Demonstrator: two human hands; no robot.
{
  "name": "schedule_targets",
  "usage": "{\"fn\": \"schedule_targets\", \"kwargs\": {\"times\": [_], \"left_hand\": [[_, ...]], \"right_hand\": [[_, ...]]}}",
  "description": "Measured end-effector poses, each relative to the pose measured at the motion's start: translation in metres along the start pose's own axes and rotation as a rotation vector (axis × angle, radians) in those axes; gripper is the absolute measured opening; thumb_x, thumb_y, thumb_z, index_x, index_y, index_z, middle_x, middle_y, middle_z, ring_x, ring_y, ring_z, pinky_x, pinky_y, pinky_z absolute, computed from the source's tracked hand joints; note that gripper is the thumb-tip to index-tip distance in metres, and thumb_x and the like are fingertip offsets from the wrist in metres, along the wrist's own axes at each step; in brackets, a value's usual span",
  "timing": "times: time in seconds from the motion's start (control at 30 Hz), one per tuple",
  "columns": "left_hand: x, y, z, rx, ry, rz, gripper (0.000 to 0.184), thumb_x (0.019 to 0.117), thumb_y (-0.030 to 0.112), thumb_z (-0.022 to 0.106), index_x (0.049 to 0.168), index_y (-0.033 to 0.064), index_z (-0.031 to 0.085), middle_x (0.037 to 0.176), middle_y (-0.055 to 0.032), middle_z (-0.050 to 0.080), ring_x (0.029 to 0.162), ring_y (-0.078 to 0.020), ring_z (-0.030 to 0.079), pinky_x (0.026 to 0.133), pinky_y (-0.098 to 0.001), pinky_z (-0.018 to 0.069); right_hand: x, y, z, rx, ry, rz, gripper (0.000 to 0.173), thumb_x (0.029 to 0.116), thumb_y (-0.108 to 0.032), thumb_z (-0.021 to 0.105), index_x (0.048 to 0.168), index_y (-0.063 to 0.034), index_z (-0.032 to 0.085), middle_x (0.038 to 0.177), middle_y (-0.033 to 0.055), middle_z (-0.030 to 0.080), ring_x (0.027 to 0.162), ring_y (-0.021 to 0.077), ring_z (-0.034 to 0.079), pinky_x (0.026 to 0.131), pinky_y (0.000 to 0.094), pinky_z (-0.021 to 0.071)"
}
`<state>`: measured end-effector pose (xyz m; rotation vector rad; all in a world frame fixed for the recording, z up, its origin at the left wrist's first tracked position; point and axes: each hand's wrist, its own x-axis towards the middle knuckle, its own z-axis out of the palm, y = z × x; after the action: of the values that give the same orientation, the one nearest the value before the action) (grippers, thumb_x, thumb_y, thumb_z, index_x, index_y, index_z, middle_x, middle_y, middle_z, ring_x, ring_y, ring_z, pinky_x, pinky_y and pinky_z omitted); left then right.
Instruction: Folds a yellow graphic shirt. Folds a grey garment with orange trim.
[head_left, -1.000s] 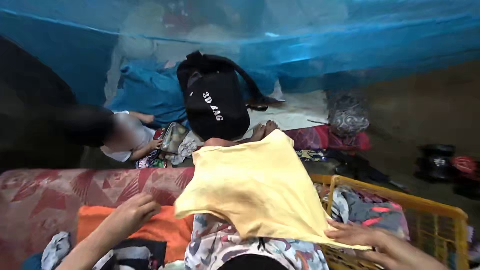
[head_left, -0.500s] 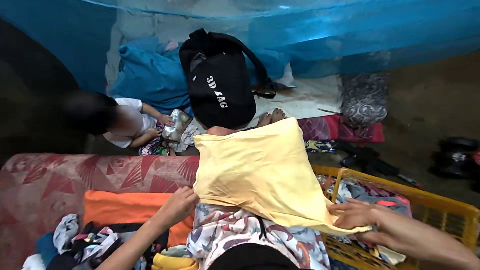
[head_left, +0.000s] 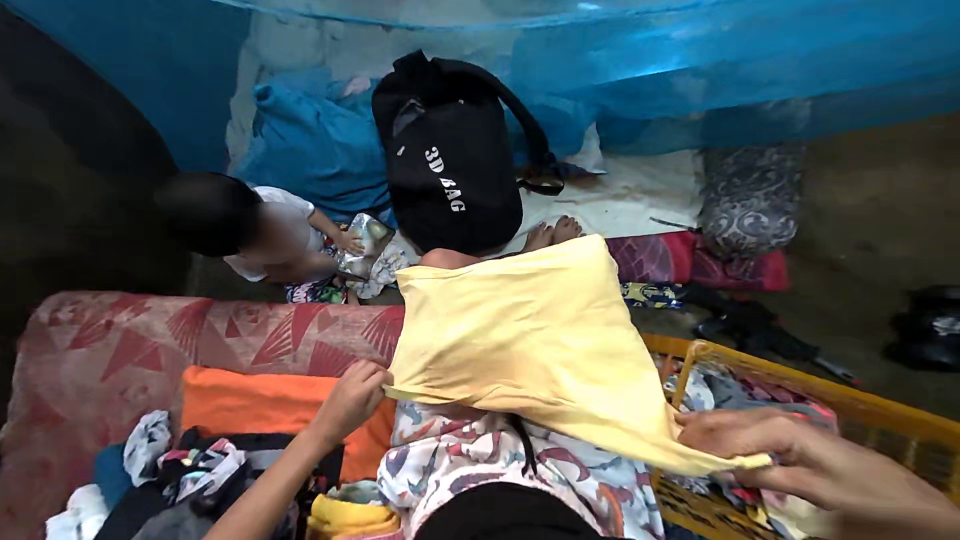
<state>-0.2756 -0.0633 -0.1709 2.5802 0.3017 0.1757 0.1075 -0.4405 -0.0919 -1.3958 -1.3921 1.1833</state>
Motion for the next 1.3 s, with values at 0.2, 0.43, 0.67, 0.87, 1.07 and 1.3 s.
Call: {"fn": "schedule_targets", "kwargs": {"times": [0.2,0.43,0.67,0.87,1.07,1.3], "left_hand": [[0.052,-0.013,-0.052,-0.423,0.176,-0.388,0.023,0.0864,-0.001,0.045,0.076,-0.0019,0.065,0.089,-0.0039,0.067,0.091,-0.0069,0.063,0.085,-0.0266,0.0517],[0.107,0.001,-0.022,-1.266,0.36,-1.004,0.043,0.1124,0.029,0.015,0.121,0.0037,0.048,0.092,-0.0015,0.065,0.083,-0.0088,0.066,0.078,-0.0283,0.0573],[0.125,0.005,-0.012,-1.115,0.34,-1.058,0.029,0.1126,0.021,0.034,0.114,0.0007,0.055,0.081,0.0005,0.064,0.07,-0.0059,0.064,0.07,-0.0242,0.0568],[0.143,-0.01,-0.037,-1.15,0.459,-0.959,0.03,0.113,0.028,0.032,0.122,0.0072,0.052,0.081,0.0006,0.066,0.071,-0.0082,0.068,0.069,-0.0271,0.0592],[0.133,-0.001,-0.087,-1.011,0.438,-0.864,0.027,0.1124,0.029,0.035,0.116,0.0134,0.056,0.076,0.0064,0.066,0.063,-0.0011,0.065,0.06,-0.0195,0.0566],[0.062,0.01,-0.04,-0.87,-0.024,-1.242,0.025,0.1116,0.02,0.039,0.112,0.0021,0.057,0.069,0.003,0.059,0.056,-0.0032,0.059,0.055,-0.0201,0.0524]], "right_hand": [[0.039,0.002,-0.033,0.176,0.385,-0.105,0.016,0.0993,-0.043,0.06,0.105,-0.038,0.074,0.102,-0.0237,0.071,0.095,-0.01,0.065,0.084,0.014,0.0547],[0.113,0.043,0.0,0.734,0.99,0.586,0.048,0.113,-0.037,0.022,0.136,-0.0045,0.048,0.106,0.002,0.067,0.093,0.0081,0.068,0.081,0.0302,0.0588],[0.091,0.037,0.033,0.783,1.092,0.51,0.022,0.1062,-0.001,0.037,0.115,-0.0032,0.056,0.087,-0.0023,0.072,0.074,0.0063,0.071,0.069,0.0244,0.0617],[0.113,0.012,-0.003,0.514,1.18,0.446,0.022,0.1074,-0.008,0.043,0.126,-0.0018,0.054,0.092,-0.003,0.065,0.075,0.0031,0.066,0.068,0.0229,0.0591],[0.106,-0.016,-0.01,0.4,1.114,0.424,0.018,0.1066,-0.008,0.045,0.116,-0.0045,0.06,0.084,-0.0051,0.07,0.064,0.0041,0.069,0.055,0.0235,0.0603],[0.043,0.024,0.069,0.437,0.898,0.777,0.021,0.1057,-0.009,0.046,0.103,-0.0005,0.065,0.076,-0.0016,0.069,0.064,0.0038,0.067,0.062,0.0232,0.0592]]}}
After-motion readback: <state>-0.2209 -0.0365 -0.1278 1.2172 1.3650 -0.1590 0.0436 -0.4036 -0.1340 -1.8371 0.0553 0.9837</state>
